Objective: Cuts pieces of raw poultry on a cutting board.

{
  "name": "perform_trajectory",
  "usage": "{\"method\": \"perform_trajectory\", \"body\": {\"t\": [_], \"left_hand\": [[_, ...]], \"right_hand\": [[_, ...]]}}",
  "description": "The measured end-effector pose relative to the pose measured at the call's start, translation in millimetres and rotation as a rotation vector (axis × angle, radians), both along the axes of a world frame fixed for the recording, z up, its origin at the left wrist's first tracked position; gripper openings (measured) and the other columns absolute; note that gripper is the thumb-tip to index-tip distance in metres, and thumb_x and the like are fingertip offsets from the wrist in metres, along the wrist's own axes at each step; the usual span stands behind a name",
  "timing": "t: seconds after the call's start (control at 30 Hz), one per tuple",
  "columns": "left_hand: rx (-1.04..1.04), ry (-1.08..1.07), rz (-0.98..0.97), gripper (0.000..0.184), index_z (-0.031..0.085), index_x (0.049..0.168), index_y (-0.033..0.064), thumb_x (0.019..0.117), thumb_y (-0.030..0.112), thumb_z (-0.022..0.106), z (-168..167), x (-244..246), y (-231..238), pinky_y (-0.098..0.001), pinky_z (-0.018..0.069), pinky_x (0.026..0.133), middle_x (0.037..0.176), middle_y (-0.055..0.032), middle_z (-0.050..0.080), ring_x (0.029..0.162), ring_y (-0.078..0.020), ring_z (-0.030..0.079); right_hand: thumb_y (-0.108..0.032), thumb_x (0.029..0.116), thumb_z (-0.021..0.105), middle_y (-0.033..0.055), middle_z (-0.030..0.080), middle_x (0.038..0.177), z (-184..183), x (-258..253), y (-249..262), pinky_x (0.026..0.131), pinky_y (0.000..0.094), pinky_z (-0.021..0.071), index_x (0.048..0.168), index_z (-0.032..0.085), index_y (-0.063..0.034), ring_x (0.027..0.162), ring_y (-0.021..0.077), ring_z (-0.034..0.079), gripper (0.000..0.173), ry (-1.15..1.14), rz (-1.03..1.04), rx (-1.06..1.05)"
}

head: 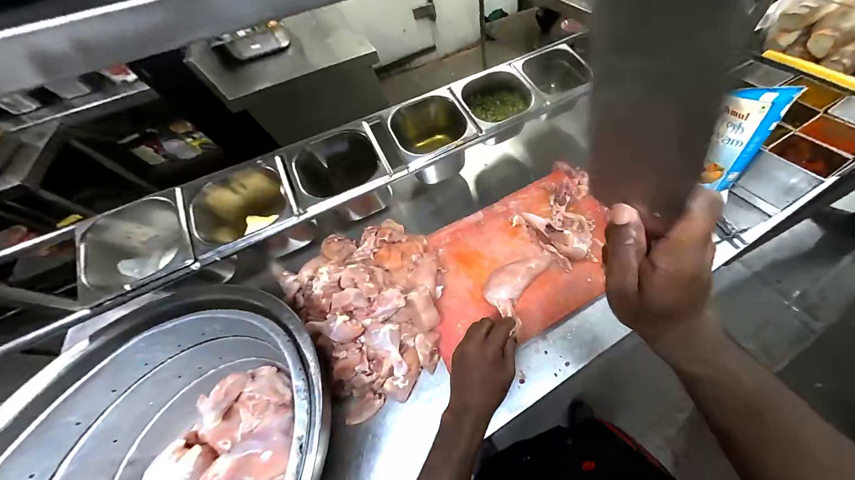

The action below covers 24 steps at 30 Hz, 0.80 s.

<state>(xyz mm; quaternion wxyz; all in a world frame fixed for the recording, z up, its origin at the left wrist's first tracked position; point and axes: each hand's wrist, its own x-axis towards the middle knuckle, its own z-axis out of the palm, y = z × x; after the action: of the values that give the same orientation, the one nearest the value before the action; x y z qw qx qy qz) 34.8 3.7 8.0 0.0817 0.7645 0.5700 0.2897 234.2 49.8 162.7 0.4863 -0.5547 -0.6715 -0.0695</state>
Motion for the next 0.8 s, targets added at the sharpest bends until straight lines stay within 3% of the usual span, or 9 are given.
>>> {"method": "perform_trajectory", "body": {"t": [0.07,0.1,0.17,0.23,0.47,0.63,0.73,0.8], "left_hand": [[-0.035,-0.019,-0.007,0.021,0.078,0.110,0.0133,0.0970,0.020,0.063,0.9,-0.1,-0.2,-0.0408,0.0626,0.077,0.094,-0.0069,0.073,0.088,-0.0226,0.073],[-0.026,-0.032,-0.010,0.022,0.079,0.110,0.0123,0.0974,0.020,0.062,0.0,0.9,0.3,-0.0415,0.0625,0.076,0.094,-0.0080,0.073,0.087,-0.0237,0.073],[-0.008,-0.042,-0.020,0.021,0.078,0.108,0.0130,0.0975,0.021,0.062,-6.4,3.1,-6.2,-0.0404,0.0628,0.078,0.096,-0.0076,0.074,0.090,-0.0237,0.073],[0.003,-0.050,-0.035,0.022,0.078,0.108,0.0133,0.0982,0.022,0.061,-9.2,3.9,-5.9,-0.0410,0.0629,0.079,0.098,-0.0083,0.074,0.091,-0.0245,0.074],[0.082,-0.046,0.008,0.024,0.079,0.107,0.0144,0.0971,0.022,0.059,-23.7,-4.7,-19.0,-0.0366,0.0623,0.075,0.091,-0.0055,0.073,0.085,-0.0208,0.073],[0.108,-0.067,0.002,0.024,0.079,0.107,0.0160,0.0979,0.024,0.058,-34.4,-8.0,-33.5,-0.0341,0.0618,0.075,0.090,-0.0046,0.072,0.084,-0.0195,0.072],[0.102,-0.095,0.045,0.025,0.079,0.110,0.0153,0.0987,0.025,0.058,-34.3,-9.8,-37.3,-0.0343,0.0622,0.077,0.092,-0.0043,0.073,0.086,-0.0184,0.073],[0.095,-0.116,0.070,0.025,0.078,0.110,0.0143,0.0984,0.025,0.059,-33.3,-9.4,-37.8,-0.0351,0.0625,0.077,0.094,-0.0052,0.074,0.086,-0.0190,0.073]], "right_hand": [[-0.025,0.1086,0.040,0.0136,0.064,0.077,-40.5,-15.4,-2.3,0.054,0.0459,0.0586,0.132,0.043,0.0083,0.059,0.0261,0.067,0.041,-0.054,-0.065,-0.192],[-0.019,0.1042,0.045,0.0182,0.066,0.078,-64.6,-21.1,-1.5,0.058,0.0514,0.0586,0.129,0.047,0.0089,0.064,0.0340,0.070,0.038,-0.151,-0.032,-0.461],[-0.016,0.1009,0.052,0.0219,0.068,0.096,-100.5,-30.3,15.9,0.077,0.0589,0.0578,0.136,0.041,-0.0018,0.090,0.0416,0.072,0.039,-0.303,0.094,-1.134],[-0.016,0.0986,0.058,0.0214,0.068,0.108,-101.3,-38.1,39.2,0.083,0.0586,0.0570,0.138,0.041,-0.0056,0.101,0.0411,0.070,0.044,-0.408,0.152,-1.371],[-0.016,0.0980,0.058,0.0197,0.067,0.103,-99.4,-36.3,44.7,0.076,0.0550,0.0581,0.134,0.041,-0.0070,0.092,0.0376,0.072,0.040,-0.411,0.151,-1.375],[-0.024,0.0994,0.061,0.0225,0.068,0.104,-115.6,-39.3,66.3,0.079,0.0613,0.0565,0.135,0.047,-0.0058,0.097,0.0424,0.070,0.042,-0.321,0.185,-1.228],[-0.024,0.0991,0.062,0.0237,0.069,0.104,-100.2,-41.6,64.3,0.078,0.0625,0.0563,0.138,0.047,-0.0059,0.096,0.0435,0.070,0.046,-0.292,0.178,-1.170],[-0.024,0.1034,0.055,0.0229,0.069,0.098,-70.3,-38.6,51.1,0.075,0.0624,0.0565,0.138,0.047,-0.0062,0.091,0.0430,0.071,0.040,-0.289,0.198,-1.075]]}}
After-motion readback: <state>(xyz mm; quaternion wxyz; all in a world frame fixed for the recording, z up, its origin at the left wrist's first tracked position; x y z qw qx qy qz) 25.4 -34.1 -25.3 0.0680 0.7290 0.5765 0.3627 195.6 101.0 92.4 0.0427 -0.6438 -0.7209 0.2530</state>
